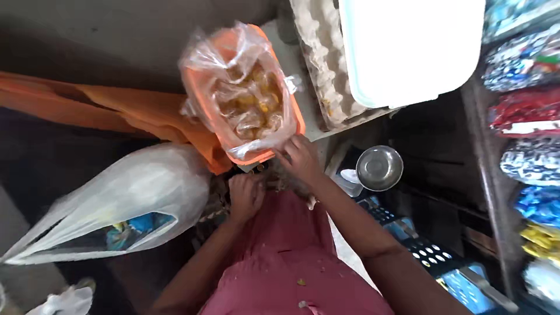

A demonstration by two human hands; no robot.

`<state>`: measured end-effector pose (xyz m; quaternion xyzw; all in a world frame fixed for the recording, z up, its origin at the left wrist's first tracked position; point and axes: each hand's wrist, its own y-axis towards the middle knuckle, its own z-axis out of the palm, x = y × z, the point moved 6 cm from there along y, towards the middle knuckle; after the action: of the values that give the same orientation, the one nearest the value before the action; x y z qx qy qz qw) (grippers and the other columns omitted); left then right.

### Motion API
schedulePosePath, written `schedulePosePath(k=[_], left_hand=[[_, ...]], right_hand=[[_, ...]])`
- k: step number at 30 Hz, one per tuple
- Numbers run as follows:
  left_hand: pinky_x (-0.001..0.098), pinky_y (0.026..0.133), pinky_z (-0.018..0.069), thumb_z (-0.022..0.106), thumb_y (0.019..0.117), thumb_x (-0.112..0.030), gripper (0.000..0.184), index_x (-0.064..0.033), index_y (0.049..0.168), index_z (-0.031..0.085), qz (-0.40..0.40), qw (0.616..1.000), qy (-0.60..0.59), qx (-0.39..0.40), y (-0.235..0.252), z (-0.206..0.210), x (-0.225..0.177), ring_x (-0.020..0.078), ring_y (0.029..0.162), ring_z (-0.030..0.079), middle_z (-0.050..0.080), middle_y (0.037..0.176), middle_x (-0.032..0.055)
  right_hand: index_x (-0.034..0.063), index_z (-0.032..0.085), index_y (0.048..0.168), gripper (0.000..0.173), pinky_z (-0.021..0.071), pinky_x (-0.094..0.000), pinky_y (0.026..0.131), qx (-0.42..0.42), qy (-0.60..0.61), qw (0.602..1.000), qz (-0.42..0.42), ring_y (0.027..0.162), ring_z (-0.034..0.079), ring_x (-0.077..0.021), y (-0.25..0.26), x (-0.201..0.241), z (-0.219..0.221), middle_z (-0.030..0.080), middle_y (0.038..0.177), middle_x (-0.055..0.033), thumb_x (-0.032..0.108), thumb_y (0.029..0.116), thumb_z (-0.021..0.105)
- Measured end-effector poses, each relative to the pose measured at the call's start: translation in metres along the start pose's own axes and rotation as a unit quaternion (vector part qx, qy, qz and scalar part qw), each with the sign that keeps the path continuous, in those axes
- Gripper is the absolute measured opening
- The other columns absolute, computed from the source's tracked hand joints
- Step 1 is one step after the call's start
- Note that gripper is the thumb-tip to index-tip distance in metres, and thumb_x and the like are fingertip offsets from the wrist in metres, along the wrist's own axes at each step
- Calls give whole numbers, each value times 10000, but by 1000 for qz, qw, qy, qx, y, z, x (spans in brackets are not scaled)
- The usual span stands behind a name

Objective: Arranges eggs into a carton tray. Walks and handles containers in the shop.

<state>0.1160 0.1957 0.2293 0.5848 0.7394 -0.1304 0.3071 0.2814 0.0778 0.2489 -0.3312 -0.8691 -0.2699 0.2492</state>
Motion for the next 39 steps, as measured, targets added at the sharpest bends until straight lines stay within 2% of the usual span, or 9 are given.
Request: schedulePosePath(k=[7, 10, 13, 16, 21, 24, 28, 31, 39], left_hand=[[717, 1198, 126, 464, 1043, -456, 597, -71, 1497, 504, -56, 978, 112, 165, 99, 3, 21, 497, 1499, 284, 396, 1572, 282], [665, 1178, 272, 616, 1023, -304, 479, -19, 1407, 588, -126, 942, 89, 297, 127, 7, 36, 453, 1431, 420, 478, 1523, 252], [682, 959, 493, 575, 1024, -190, 296, 7, 1206, 700, -121, 981, 65, 138, 161, -39, 14, 462, 1115, 662, 696, 1180, 251], [673, 890, 461, 574, 995, -236, 328, 48, 1113, 688, -95, 988, 104, -65, 192, -79, 6, 522, 1065, 626, 673, 1092, 316], [745, 1178, 113, 764, 811, -283, 879, -26, 1556, 374, -134, 981, 140, -31, 250, -83, 26, 544, 1509, 192, 306, 1610, 306], [807, 1146, -14, 755, 843, -204, 500, 20, 1280, 659, -157, 974, 145, 73, 254, -57, 36, 574, 1513, 115, 394, 1559, 312], [723, 1149, 268, 667, 975, -210, 418, 61, 1291, 635, -202, 955, 110, 187, 195, -12, 27, 537, 1381, 429, 534, 1423, 324], [691, 1093, 387, 641, 992, -183, 569, 72, 1470, 467, -241, 939, 69, 234, 134, 13, 24, 547, 1369, 448, 414, 1519, 352], [623, 1070, 439, 609, 946, -34, 449, 72, 1377, 540, -207, 978, 5, -8, 97, -28, -16, 495, 1257, 563, 570, 1363, 309]], right_hand=[[36, 437, 1542, 606, 271, -594, 1228, 356, 59, 917, 171, 1530, 249, -460, 74, -20, 70, 266, 1647, -283, 219, 1002, 642], [31, 593, 1415, 400, 418, -545, 1149, 374, 64, 915, 134, 1376, 517, -378, 72, -11, 49, 543, 1467, -236, 128, 1028, 578], [-8, 705, 1213, 262, 532, -469, 1031, 252, 141, 955, 67, 1175, 671, -279, 62, 0, -14, 694, 1258, -168, 102, 1037, 545], [-23, 730, 1158, 232, 587, -399, 975, 117, 128, 984, 24, 1139, 705, -234, 43, -21, -88, 711, 1258, -146, 79, 1020, 574], [11, 743, 1113, 220, 523, -475, 1021, 17, -84, 996, -16, 1194, 661, -323, 28, -88, -179, 702, 1264, -170, 150, 999, 617], [65, 724, 1175, 371, 423, -580, 1078, 71, -161, 982, -62, 1305, 569, -394, 26, -116, -190, 656, 1354, -163, 365, 961, 681], [109, 696, 1256, 430, 324, -653, 1144, 125, -187, 971, -79, 1358, 525, -401, 15, -142, -180, 638, 1379, -147, 380, 924, 733], [82, 729, 1183, 259, 368, -632, 1119, 94, -181, 974, -94, 1179, 639, -384, 15, -149, -177, 713, 1138, -155, 181, 944, 711], [93, 776, 1008, 116, 465, -493, 1007, -36, -158, 974, -156, 927, 663, -299, 43, -120, -211, 682, 910, -127, 104, 970, 667]])
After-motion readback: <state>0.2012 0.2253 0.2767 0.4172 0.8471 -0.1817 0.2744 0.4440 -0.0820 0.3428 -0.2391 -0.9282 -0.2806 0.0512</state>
